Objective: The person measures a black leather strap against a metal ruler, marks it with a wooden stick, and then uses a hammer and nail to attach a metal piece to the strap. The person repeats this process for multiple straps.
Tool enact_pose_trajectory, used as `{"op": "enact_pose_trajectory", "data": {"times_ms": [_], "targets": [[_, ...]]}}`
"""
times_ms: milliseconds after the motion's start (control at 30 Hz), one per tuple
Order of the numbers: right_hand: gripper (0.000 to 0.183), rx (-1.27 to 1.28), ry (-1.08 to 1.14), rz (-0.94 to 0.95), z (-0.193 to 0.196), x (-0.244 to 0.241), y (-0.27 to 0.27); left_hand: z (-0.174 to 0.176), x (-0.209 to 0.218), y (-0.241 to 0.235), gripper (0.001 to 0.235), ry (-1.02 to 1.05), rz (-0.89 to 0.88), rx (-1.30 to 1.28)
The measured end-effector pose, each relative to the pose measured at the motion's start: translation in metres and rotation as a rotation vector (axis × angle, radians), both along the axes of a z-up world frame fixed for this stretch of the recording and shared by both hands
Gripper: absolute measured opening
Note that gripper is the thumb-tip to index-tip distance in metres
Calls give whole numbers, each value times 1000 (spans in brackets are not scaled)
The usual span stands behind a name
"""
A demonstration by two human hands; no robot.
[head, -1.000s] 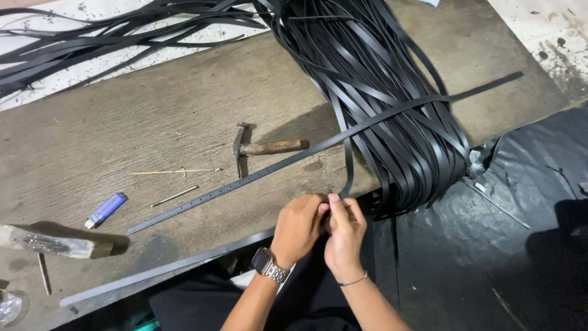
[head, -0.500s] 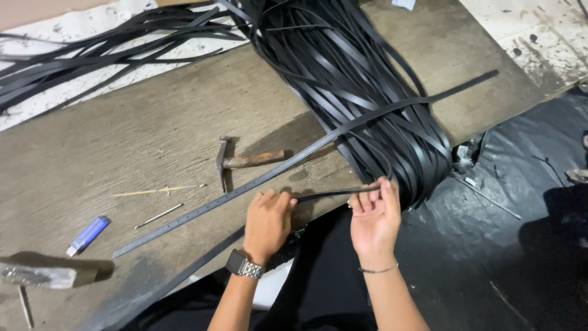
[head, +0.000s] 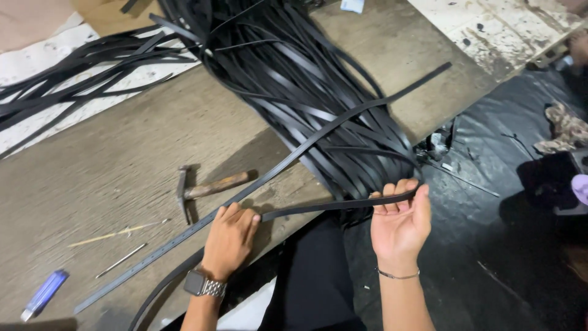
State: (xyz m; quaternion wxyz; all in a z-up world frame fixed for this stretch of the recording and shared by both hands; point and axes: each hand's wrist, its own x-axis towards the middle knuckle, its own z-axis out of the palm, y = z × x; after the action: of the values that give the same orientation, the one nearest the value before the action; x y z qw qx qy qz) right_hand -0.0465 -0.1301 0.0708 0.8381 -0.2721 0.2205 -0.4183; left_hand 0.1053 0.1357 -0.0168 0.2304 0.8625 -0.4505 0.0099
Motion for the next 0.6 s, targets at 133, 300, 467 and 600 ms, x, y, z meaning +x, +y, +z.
{"op": "enact_pose_trajectory", "data": {"times_ms": [133,300,467,600], "targets": [[24,-125,-23,-43,9,1,-13,-2,-1,1,39,27,21,48],[24,-343,80,-116,13,4,-27,3,-1,0,40,-20,115,8],[25,-392,344,-59,17,33,-51,12,-4,-7,25,-90,180,-57],[25,-116,536,198,21,59,-82,7,-2,-14,17,-135,308,-5]]}}
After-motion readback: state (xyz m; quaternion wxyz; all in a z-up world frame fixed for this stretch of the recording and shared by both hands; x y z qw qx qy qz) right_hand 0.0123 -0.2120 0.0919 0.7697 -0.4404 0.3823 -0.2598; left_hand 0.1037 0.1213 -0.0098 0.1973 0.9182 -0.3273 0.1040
